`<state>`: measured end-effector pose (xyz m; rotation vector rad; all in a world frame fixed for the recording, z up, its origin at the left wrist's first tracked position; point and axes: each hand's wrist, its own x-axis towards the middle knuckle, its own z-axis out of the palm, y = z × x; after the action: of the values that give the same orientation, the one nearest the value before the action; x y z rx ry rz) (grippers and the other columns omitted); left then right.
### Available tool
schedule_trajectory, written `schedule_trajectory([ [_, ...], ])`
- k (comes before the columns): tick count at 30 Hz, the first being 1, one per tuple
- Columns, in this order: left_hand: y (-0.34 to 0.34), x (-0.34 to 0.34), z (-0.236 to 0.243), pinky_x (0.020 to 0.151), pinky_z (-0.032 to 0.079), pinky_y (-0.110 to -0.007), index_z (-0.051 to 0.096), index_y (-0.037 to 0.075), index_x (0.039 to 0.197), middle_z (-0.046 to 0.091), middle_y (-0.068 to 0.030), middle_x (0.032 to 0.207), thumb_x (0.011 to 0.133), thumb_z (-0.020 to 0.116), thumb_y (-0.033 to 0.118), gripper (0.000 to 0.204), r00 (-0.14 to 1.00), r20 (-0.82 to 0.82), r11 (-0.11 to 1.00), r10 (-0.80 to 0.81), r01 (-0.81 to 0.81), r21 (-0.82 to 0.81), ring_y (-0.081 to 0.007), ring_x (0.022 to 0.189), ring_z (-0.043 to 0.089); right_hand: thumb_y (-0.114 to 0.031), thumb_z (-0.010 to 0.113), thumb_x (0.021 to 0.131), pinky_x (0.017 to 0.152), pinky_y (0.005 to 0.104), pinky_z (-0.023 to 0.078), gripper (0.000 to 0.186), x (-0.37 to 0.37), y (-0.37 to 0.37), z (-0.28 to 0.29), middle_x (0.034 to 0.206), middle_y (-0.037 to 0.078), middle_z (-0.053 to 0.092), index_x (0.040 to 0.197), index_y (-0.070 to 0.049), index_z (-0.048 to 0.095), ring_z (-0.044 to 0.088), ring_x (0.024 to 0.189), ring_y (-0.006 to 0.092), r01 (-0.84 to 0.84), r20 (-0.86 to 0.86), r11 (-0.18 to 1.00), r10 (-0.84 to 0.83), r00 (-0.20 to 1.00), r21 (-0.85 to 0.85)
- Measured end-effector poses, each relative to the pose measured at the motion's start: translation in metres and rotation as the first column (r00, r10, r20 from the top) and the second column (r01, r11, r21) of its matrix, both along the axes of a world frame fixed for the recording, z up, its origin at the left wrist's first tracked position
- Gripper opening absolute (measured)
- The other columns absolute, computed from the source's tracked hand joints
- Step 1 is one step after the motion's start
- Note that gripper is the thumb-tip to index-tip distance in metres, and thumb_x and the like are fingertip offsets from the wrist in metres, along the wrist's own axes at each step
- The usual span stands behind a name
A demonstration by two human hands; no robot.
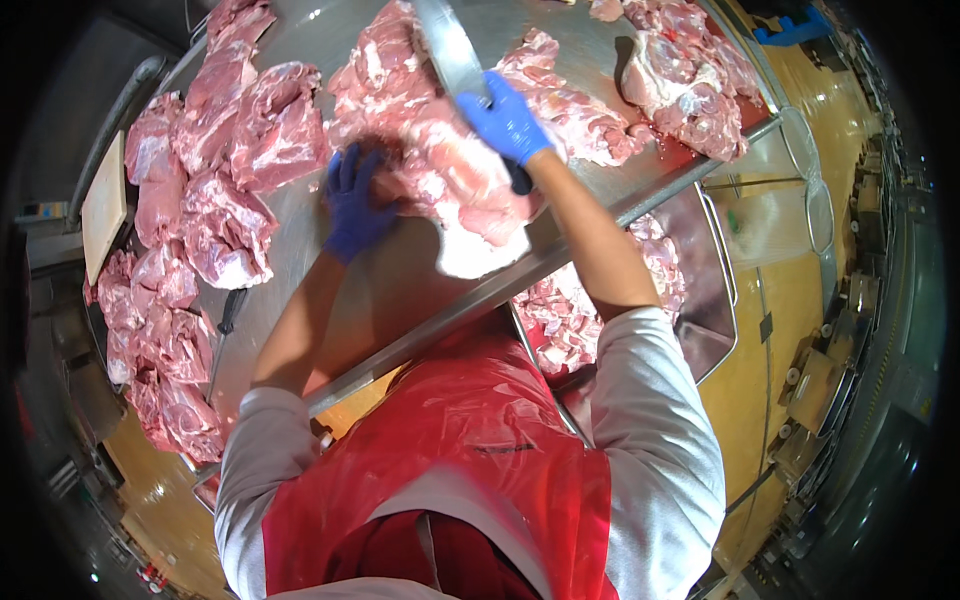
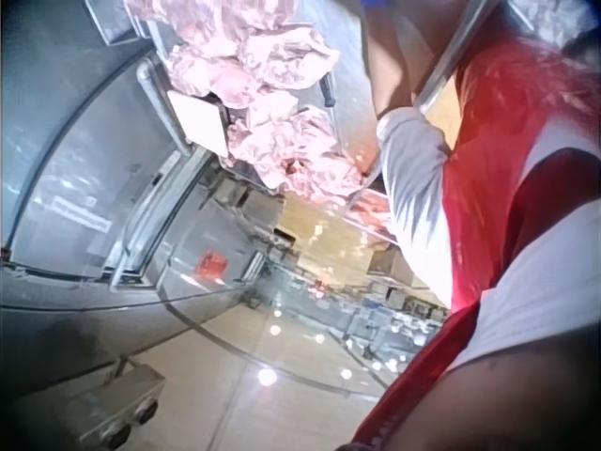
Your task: The person cuts large pieces of raw meat into smaller portions using a knife on a stainless steel table. The person wears blue gloves and a red apron, repeatedly slicing the meat and placing the cut pieces into a metal tray.
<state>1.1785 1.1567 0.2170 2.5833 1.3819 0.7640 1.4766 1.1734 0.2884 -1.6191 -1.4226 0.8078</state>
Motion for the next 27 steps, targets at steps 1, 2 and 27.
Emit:
schedule_trajectory([
  [1,0.014,-0.008,0.001,0.110,0.036,-0.049,0.050,0.012,0.141,0.041,-0.0172,0.149,0.083,0.071,0.039,0.068,0.983,0.180,0.968,-0.025,0.068,-0.240,-0.0369,0.136,0.041,-0.037,0.067,0.091,0.081,0.0412,0.054,0.051,-0.017,-0.010,0.004,0.104,0.024,0.069,0.123,0.001,0.056,0.070,0.093,0.0325,-0.047,0.036,0.990,0.043,0.998,0.133],
  [2,0.035,-0.024,0.001,0.109,0.038,-0.046,0.053,0.011,0.138,0.048,-0.0177,0.142,0.085,0.069,0.034,0.061,0.935,0.354,0.875,0.000,0.171,-0.452,-0.0357,0.131,0.046,-0.037,0.066,0.091,0.080,0.0421,0.054,0.048,-0.032,-0.017,0.012,0.102,0.025,0.069,0.120,0.000,0.057,0.069,0.091,0.0352,-0.096,0.070,0.990,0.089,0.994,0.099],
  [27,0.141,-0.040,0.005,0.075,0.051,-0.048,0.065,0.009,0.104,0.064,-0.0160,0.092,0.080,0.073,0.028,0.032,0.958,0.281,0.747,-0.055,0.226,-0.625,-0.0396,0.087,0.062,-0.015,0.064,0.096,0.049,0.0291,0.047,0.019,-0.023,-0.073,-0.022,0.077,0.007,0.062,0.103,-0.002,0.052,0.057,0.056,0.0126,0.484,-0.422,0.874,-0.427,0.800,0.034],
])
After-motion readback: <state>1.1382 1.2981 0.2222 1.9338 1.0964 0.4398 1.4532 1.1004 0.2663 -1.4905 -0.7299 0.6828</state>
